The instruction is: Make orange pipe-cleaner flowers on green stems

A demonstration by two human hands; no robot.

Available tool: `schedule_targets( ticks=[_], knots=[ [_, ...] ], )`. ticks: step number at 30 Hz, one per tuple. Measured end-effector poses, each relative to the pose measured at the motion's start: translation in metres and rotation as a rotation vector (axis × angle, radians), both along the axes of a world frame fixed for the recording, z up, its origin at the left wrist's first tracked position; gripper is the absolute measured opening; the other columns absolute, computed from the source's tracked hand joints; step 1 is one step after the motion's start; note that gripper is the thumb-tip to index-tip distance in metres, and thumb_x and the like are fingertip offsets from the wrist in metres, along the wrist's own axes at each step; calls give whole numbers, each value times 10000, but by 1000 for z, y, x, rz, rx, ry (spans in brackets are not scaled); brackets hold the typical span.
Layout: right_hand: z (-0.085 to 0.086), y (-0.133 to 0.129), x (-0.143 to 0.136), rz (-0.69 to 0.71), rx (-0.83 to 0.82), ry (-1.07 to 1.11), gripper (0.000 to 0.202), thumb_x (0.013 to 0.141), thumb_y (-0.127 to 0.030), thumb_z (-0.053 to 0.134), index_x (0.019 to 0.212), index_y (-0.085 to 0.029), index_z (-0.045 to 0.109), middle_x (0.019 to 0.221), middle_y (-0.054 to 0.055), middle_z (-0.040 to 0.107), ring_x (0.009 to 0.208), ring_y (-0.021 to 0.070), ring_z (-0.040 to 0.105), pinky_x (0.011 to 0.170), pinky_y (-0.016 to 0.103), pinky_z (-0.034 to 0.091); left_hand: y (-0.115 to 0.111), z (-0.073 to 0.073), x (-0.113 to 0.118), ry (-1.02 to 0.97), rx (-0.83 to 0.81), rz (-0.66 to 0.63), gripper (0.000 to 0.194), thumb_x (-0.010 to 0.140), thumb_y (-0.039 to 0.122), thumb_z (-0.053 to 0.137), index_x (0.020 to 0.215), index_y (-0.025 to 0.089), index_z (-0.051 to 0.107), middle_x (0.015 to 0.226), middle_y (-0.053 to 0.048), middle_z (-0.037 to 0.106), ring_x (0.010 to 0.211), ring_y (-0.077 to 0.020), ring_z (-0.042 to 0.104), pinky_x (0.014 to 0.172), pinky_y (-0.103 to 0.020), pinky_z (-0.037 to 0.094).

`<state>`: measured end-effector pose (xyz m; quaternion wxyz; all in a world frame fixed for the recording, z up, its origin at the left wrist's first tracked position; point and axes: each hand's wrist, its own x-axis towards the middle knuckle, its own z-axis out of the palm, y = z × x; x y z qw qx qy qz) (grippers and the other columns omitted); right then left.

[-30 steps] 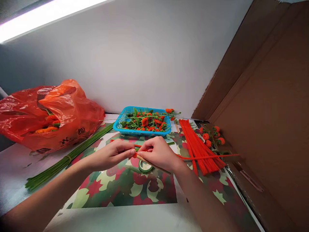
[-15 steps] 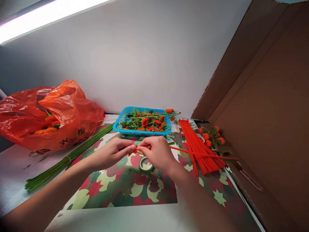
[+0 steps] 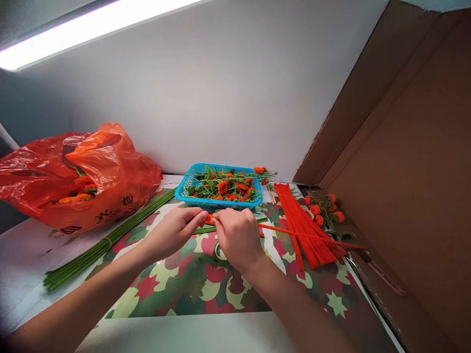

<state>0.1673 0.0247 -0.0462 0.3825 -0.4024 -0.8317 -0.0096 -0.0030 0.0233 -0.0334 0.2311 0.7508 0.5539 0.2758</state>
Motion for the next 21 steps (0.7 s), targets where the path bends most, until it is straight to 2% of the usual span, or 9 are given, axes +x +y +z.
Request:
schedule_targets(
  ticks=[4,8,13,15,17,21],
  knots=[
    [-6,-4,-7,-4,-48,95,177,909,-156,511,863,-181,680,743,13,705,652,150,602,625,291,312,-2,-8,4,-7,67,89,381,926,387,358,601,198,426,541,29,439,521,-131,370,515,-262,226],
    [-6,-7,-12,25,-103,189,188,898,-147,505,935,-172,687,811,41,714,700,160,614,642,285,353,-4,-14,8,-22,138,160,380,921,376,368,583,202,375,515,35,406,509,-129,330,520,-268,222],
    [-1,-11,-14,70,-274,411,205,895,-218,514,969,-162,697,665,12,621,591,134,523,572,259,365,-4,-10,9,-283,122,150,373,915,404,387,611,195,446,555,26,441,552,-130,387,523,-253,277],
    [-1,-13,-15,71,-385,541,221,900,-288,515,879,-163,696,611,-7,562,541,116,454,527,248,347,-3,-6,8,-426,91,158,376,908,419,393,618,189,460,569,26,428,555,-124,384,518,-247,286],
    [-1,-13,-14,73,-515,636,279,892,-359,517,753,-162,657,565,-21,485,513,104,379,487,242,310,-2,-2,5,-557,48,140,390,899,443,399,607,189,443,549,41,359,519,-109,319,490,-244,258],
    [3,-5,-9,198,-744,679,409,834,-456,556,547,-188,443,528,-48,324,503,85,269,464,239,240,1,2,-2,-754,-132,-50,401,872,512,430,623,199,406,524,78,231,477,-87,167,446,-243,160]
  ],
)
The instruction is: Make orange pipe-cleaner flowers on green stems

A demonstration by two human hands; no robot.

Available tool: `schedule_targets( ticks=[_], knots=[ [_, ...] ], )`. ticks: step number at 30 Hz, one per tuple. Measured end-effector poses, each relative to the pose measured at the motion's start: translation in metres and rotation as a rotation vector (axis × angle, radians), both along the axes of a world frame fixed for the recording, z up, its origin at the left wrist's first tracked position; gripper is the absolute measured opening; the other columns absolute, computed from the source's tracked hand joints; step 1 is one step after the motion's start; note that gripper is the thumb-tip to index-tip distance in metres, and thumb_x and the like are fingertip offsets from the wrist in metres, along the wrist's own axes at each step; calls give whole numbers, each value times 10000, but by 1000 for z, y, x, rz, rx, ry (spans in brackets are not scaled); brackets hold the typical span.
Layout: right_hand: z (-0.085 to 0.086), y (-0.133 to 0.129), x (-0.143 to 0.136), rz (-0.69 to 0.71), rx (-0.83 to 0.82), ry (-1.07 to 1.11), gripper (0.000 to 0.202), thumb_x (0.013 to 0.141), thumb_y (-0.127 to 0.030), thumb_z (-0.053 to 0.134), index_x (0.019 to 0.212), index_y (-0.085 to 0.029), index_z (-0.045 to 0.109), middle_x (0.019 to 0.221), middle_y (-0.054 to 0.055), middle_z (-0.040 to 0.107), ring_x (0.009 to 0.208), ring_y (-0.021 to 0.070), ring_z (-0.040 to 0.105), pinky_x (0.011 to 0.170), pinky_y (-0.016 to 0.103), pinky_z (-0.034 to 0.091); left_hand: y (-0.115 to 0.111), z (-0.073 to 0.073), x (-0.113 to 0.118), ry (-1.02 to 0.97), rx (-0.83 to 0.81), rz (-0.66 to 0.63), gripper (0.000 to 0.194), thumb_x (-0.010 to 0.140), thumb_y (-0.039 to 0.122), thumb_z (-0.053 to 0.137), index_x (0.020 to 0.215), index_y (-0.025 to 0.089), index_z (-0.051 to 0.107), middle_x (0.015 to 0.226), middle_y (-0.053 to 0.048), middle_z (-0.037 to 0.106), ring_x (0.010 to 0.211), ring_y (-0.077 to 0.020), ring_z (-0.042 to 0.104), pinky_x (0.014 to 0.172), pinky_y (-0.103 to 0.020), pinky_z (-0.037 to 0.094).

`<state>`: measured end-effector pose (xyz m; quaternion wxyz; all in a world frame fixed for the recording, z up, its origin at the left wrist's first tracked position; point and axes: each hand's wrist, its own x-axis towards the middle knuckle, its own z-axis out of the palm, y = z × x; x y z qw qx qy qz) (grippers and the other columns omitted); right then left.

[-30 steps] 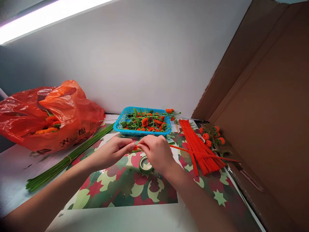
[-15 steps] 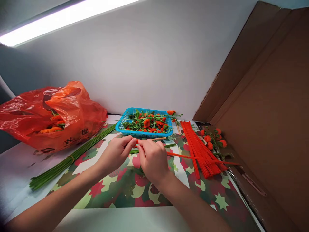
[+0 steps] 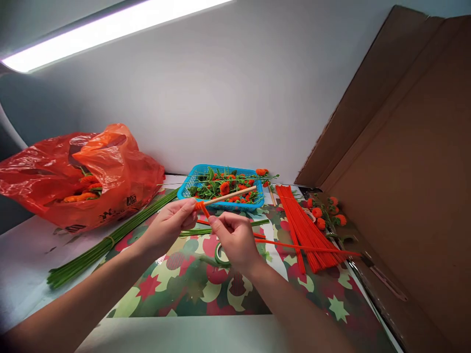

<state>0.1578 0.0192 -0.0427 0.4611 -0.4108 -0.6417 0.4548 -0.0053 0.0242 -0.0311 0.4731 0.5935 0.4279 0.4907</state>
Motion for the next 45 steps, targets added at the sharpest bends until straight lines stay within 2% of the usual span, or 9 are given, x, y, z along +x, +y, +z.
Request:
schedule_targets(
  ticks=[2,7,13,17,22,26,36,42,45],
  knots=[
    [4,7,5,111,-74,1,498,807,-511,568,508,-201,318,518,-61,240,495,75,201,454,240,186,1,0,-4,-39,-30,-114,412,864,519,457,614,204,367,526,82,220,479,-83,152,450,-246,136],
    [11,23,18,332,-99,-52,523,717,-560,653,490,-194,355,521,-64,253,502,72,210,458,238,159,2,-4,-9,42,-4,-295,460,894,512,438,580,200,313,545,72,230,496,-82,183,477,-256,155],
    [15,26,31,323,-28,-244,483,757,-496,645,490,-188,388,489,-68,306,466,67,254,451,239,166,2,-3,-13,270,33,-425,457,924,484,398,580,190,329,579,60,213,526,-92,190,490,-268,155],
    [23,16,35,185,341,-522,430,810,-321,603,482,-177,365,471,-67,354,479,71,297,537,258,243,3,0,-17,518,109,-496,437,936,439,386,585,186,332,574,56,207,521,-95,193,487,-268,160],
    [21,7,28,-15,869,-790,352,852,-204,536,521,-162,425,482,-70,419,488,73,280,642,299,221,3,-1,-15,738,127,-314,417,932,423,370,587,188,368,549,54,217,504,-102,192,472,-264,161],
    [11,8,22,-86,1043,-857,355,897,-189,465,543,-169,449,489,-56,438,494,91,305,630,303,201,0,-1,-7,807,117,-152,417,913,413,372,560,199,311,523,46,255,498,-112,224,468,-266,158],
    [7,6,15,-113,1052,-842,373,928,-192,421,557,-172,449,498,-38,465,497,101,349,603,309,193,-2,1,3,644,163,88,412,899,407,387,547,194,373,525,42,304,518,-117,274,501,-250,213],
    [2,6,9,-151,1001,-791,396,950,-202,385,558,-184,439,500,-25,459,511,116,369,595,302,213,-3,-3,6,439,142,145,416,908,436,381,584,185,453,572,20,373,576,-131,341,516,-239,264],
    [-3,5,7,-152,937,-735,402,962,-229,365,567,-189,431,514,-20,447,514,121,360,583,303,215,-3,-5,9,279,91,110,423,907,466,389,594,184,429,575,33,335,555,-115,298,507,-239,260]
  ],
)
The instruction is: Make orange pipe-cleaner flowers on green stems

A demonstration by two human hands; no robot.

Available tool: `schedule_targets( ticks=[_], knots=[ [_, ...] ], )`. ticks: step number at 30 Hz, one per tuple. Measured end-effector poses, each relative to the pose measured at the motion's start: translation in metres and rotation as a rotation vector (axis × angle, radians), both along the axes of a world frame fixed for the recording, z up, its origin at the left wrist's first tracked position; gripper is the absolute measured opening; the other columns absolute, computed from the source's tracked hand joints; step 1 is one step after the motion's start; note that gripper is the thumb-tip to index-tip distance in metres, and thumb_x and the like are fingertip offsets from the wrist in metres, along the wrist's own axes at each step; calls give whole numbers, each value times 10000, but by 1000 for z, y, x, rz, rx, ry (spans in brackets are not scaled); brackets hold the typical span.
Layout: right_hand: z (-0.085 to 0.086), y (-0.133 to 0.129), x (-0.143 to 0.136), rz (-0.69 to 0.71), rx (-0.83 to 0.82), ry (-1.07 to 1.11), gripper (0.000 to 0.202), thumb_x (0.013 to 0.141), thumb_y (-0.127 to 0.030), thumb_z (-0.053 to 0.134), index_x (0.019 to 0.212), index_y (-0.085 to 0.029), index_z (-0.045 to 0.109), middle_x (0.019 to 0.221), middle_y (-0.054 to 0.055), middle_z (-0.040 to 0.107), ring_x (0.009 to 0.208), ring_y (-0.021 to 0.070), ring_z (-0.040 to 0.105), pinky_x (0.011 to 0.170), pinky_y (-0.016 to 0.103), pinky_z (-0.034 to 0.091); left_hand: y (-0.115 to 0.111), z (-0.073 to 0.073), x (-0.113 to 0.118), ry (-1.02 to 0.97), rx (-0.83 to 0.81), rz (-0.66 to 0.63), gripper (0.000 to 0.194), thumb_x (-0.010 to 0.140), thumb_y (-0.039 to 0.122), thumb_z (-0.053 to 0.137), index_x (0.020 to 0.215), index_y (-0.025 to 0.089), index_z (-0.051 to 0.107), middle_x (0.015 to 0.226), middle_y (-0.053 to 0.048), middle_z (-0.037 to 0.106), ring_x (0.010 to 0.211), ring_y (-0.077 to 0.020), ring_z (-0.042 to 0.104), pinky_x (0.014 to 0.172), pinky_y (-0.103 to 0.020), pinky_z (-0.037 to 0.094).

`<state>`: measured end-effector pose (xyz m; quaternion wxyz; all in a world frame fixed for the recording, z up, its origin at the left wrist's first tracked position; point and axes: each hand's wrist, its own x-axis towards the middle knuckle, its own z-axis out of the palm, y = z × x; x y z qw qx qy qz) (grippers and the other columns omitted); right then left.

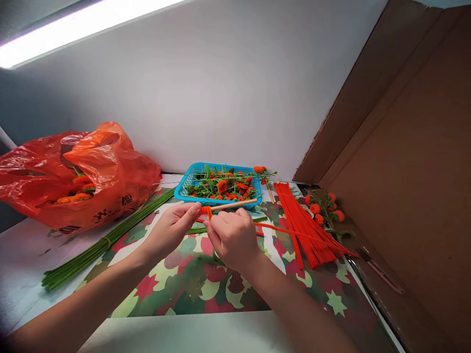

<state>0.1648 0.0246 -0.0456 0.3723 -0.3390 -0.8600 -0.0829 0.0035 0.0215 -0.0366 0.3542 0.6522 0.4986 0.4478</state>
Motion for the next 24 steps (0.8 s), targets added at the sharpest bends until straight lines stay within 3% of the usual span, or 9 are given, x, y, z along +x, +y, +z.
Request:
schedule_targets(
  ticks=[3,6,10,13,17,24],
  knots=[
    [-4,1,1,98,-210,144,431,976,-301,349,560,-193,383,525,-27,404,528,115,354,597,285,259,0,-1,1,-189,-83,-66,441,896,511,408,589,197,369,552,60,244,505,-93,196,463,-241,196],
    [-5,6,6,275,-529,309,466,958,-424,381,553,-197,339,545,-31,355,554,115,341,582,271,282,-1,-2,0,-296,-151,-178,472,882,527,441,566,206,301,529,78,197,482,-81,136,448,-248,145],
    [1,17,17,528,-1049,491,485,848,-578,509,563,-200,403,567,-42,319,525,100,267,491,255,228,1,-3,-8,-287,-155,-370,485,885,530,454,559,202,310,522,78,222,477,-76,165,460,-254,148],
    [6,25,25,701,-1252,441,467,771,-528,640,522,-186,440,545,-53,327,514,87,253,488,253,211,2,-3,-14,-195,-186,-515,488,892,538,438,562,198,323,529,77,222,480,-76,168,460,-258,142],
    [12,29,33,713,-1352,301,403,814,-410,628,527,-173,473,528,-61,351,494,76,273,483,245,207,3,2,-20,9,-195,-621,474,908,495,424,557,193,325,554,64,202,501,-86,175,465,-268,146],
    [19,18,29,401,-1165,212,372,854,-338,569,551,-180,423,518,-67,348,497,77,290,472,233,206,4,5,-19,299,-184,-540,446,912,464,405,576,198,282,568,57,186,507,-94,172,462,-263,140]
  ],
)
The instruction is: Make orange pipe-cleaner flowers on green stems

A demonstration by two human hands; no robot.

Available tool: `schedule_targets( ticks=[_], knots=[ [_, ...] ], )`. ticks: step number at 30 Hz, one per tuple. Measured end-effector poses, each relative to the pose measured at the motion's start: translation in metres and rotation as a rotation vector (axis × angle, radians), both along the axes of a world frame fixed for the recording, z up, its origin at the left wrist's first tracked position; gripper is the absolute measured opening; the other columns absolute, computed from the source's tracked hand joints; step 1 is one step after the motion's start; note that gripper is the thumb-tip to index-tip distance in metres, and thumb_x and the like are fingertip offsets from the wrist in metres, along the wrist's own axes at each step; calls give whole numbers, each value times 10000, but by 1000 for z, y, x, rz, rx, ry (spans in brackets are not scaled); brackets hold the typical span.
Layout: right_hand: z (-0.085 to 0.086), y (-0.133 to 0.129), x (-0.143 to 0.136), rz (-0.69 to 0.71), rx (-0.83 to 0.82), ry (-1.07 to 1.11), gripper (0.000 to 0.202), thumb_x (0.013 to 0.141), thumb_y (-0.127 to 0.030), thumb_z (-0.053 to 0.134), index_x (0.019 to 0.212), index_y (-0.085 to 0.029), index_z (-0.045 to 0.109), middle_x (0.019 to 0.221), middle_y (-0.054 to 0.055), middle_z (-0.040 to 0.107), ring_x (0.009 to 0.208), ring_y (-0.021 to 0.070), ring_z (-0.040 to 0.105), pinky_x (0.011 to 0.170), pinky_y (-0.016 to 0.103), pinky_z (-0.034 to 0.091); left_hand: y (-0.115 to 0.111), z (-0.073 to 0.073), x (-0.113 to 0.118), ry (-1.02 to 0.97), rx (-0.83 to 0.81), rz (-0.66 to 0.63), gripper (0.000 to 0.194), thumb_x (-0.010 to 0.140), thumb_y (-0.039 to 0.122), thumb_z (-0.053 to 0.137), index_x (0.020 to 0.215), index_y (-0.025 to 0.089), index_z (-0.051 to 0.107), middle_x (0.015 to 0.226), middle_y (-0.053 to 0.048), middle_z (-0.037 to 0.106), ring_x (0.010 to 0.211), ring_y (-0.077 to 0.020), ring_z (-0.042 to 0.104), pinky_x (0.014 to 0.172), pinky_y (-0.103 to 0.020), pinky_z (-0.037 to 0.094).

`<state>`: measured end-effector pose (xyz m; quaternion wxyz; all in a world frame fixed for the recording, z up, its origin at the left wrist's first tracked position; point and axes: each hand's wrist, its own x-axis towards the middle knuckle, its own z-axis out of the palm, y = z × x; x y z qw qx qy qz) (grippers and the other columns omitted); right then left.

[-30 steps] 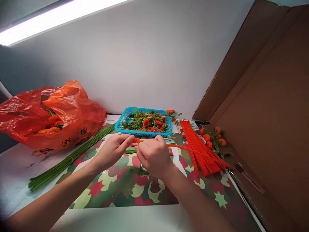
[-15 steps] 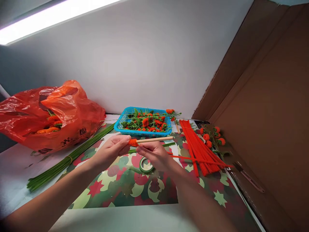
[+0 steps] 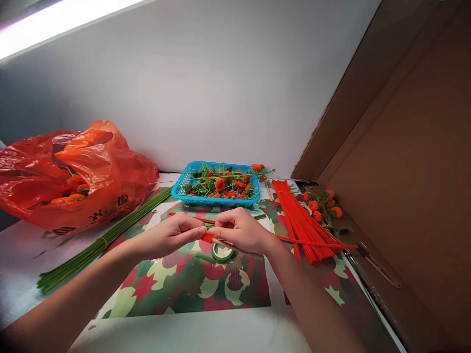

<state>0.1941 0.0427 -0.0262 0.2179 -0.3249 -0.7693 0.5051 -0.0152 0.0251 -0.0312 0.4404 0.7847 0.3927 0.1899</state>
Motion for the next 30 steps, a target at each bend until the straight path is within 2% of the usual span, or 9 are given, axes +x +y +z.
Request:
schedule_targets(
  ticks=[4,8,12,15,20,27,30],
  knots=[
    [-2,-2,-4,-117,375,-129,330,862,-243,545,555,-168,449,539,-55,403,530,82,349,518,237,221,2,-5,3,66,39,134,435,915,475,372,585,193,340,588,51,208,534,-104,201,479,-258,162],
    [-8,-2,-7,-186,726,-237,321,890,-243,533,590,-163,452,565,-56,425,553,83,348,597,254,216,2,-9,5,97,5,217,439,905,495,373,605,180,428,607,45,241,557,-111,226,494,-260,176],
    [-12,-2,-9,-213,981,-264,329,914,-228,490,597,-166,423,570,-50,412,550,96,324,592,271,190,2,-11,5,56,-50,239,446,898,521,368,651,169,486,634,41,251,583,-117,232,512,-259,188],
    [-14,-2,-9,-211,1143,-251,319,914,-193,467,599,-171,419,564,-45,412,547,106,319,598,278,198,3,-11,4,30,-89,235,447,895,538,362,642,179,445,632,45,231,577,-116,203,505,-265,165],
    [-17,-1,-10,-230,1339,-229,305,889,-136,464,592,-179,414,547,-40,407,544,122,296,605,290,204,2,-8,6,17,-89,258,429,897,516,363,609,207,287,624,48,190,569,-115,167,503,-278,136],
    [-21,0,-11,-265,1447,-213,313,890,-128,462,587,-187,416,533,-37,391,545,137,266,604,299,212,0,-5,7,31,-64,278,405,893,487,360,605,205,318,624,45,199,573,-118,180,507,-270,151],
    [-20,0,-12,-305,1469,-231,339,912,-171,476,579,-186,415,529,-40,399,542,132,283,610,299,220,-2,-6,10,24,-1,337,411,890,482,364,591,209,289,605,48,199,554,-115,186,500,-266,152]
  ],
)
